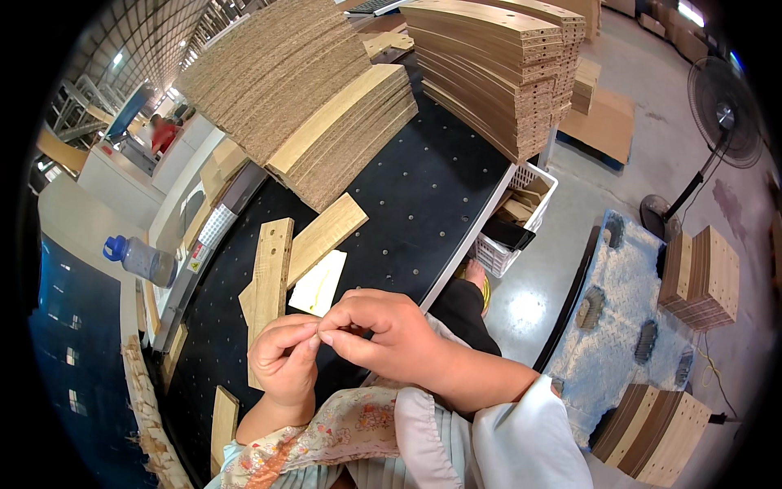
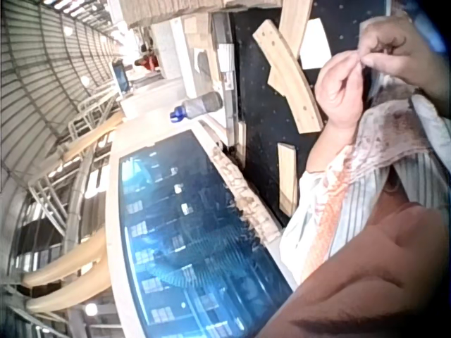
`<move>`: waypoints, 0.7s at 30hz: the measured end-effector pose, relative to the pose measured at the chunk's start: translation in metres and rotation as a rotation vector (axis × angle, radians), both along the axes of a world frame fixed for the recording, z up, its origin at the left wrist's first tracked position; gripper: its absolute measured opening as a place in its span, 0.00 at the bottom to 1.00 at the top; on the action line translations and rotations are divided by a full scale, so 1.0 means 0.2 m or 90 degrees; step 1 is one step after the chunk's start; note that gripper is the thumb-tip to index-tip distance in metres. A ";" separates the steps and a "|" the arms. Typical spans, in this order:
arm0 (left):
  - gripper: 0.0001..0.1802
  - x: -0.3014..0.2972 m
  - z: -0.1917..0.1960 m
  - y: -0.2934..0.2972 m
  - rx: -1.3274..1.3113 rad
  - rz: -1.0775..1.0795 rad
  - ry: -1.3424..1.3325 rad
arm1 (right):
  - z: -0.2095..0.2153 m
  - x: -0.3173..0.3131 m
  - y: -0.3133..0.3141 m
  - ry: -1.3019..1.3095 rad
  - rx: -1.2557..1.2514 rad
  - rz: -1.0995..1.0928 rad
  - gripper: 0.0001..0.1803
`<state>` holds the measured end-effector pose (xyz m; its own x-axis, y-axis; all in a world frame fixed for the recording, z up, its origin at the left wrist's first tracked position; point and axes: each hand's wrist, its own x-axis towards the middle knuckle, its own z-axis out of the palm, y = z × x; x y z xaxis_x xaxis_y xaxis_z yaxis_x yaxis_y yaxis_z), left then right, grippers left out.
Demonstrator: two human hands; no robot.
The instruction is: The person picks up wooden boards, aligns them, and applies small round labels from a sheet to the sides of the boards one at a time.
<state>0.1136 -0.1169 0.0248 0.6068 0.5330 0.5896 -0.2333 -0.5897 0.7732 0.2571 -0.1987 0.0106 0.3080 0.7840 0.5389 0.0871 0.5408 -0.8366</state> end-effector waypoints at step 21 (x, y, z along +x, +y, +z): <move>0.07 -0.01 0.02 -0.02 0.067 0.014 0.022 | 0.02 -0.02 -0.02 -0.022 0.023 -0.023 0.03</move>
